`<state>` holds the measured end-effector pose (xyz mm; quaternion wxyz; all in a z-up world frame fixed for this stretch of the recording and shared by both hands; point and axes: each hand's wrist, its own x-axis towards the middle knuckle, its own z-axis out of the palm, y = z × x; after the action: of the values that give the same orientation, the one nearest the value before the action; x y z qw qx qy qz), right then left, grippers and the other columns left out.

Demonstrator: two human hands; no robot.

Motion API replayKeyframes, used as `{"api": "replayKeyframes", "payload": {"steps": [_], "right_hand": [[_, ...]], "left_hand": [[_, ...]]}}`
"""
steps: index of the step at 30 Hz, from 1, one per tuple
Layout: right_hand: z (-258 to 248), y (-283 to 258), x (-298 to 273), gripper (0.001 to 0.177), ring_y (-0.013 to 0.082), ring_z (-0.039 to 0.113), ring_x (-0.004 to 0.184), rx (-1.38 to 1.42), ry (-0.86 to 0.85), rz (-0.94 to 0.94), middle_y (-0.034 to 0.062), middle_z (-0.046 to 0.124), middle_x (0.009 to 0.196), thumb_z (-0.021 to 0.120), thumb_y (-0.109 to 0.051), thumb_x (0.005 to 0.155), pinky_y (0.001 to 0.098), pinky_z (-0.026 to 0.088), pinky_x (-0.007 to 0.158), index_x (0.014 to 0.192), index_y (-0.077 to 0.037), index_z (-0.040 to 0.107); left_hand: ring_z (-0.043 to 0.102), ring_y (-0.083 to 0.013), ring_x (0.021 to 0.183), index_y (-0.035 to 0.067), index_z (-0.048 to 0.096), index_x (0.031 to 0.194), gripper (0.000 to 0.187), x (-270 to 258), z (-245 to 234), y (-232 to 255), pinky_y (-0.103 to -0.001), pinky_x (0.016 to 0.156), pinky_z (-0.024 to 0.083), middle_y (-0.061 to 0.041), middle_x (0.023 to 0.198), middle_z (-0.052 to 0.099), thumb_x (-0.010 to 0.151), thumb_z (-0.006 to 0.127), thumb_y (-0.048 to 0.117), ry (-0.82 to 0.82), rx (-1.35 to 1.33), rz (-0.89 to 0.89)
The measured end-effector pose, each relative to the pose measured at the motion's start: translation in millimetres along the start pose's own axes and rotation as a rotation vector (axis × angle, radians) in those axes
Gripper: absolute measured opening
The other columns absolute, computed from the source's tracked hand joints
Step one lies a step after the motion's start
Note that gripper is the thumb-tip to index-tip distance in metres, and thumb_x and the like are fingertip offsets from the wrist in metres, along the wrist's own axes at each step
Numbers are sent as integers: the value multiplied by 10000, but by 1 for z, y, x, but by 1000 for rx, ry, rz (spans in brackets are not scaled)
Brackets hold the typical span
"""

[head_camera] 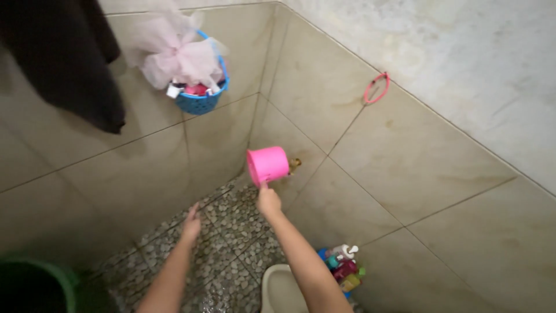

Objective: Cleaning the bathroom floor with a brush and splashing water on the walls and door with a scoop.

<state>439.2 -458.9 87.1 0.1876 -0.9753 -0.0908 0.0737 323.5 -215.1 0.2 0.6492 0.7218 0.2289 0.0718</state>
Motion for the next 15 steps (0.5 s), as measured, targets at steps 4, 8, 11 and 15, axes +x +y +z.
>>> {"api": "replayKeyframes", "payload": {"steps": [4,8,11,15], "right_hand": [[21,-30,2,659,439,716,938,-117,-1,-58,281,670,1074,523,-27,939,525,592,784,1567,-140,361],[32,-54,-17,747,420,714,940,-137,21,-223,265,630,1161,576,-10,880,510,591,787,1574,-155,339],[49,-75,-27,839,423,700,967,-141,16,-304,275,587,1247,588,24,838,504,588,787,1599,-177,297],[49,-128,-60,870,410,675,1051,-199,-158,-327,242,561,1323,599,-20,859,508,573,834,1631,-178,230]], "left_hand": [[550,-467,1301,267,406,1605,793,-16,-35,-14,-521,1066,428,-60,1665,403,875,372,-42,54,-120,-308],[430,-289,1447,238,418,1558,713,-38,-73,-14,-372,1143,346,-110,1601,446,891,539,17,119,-44,-59],[421,-302,1452,254,408,1574,697,-55,-105,-22,-408,1146,352,-105,1602,442,922,522,37,167,-82,-142],[350,-316,1494,279,410,1601,719,-76,-150,-47,-463,1161,341,-106,1650,304,941,530,21,264,-50,-347]]}}
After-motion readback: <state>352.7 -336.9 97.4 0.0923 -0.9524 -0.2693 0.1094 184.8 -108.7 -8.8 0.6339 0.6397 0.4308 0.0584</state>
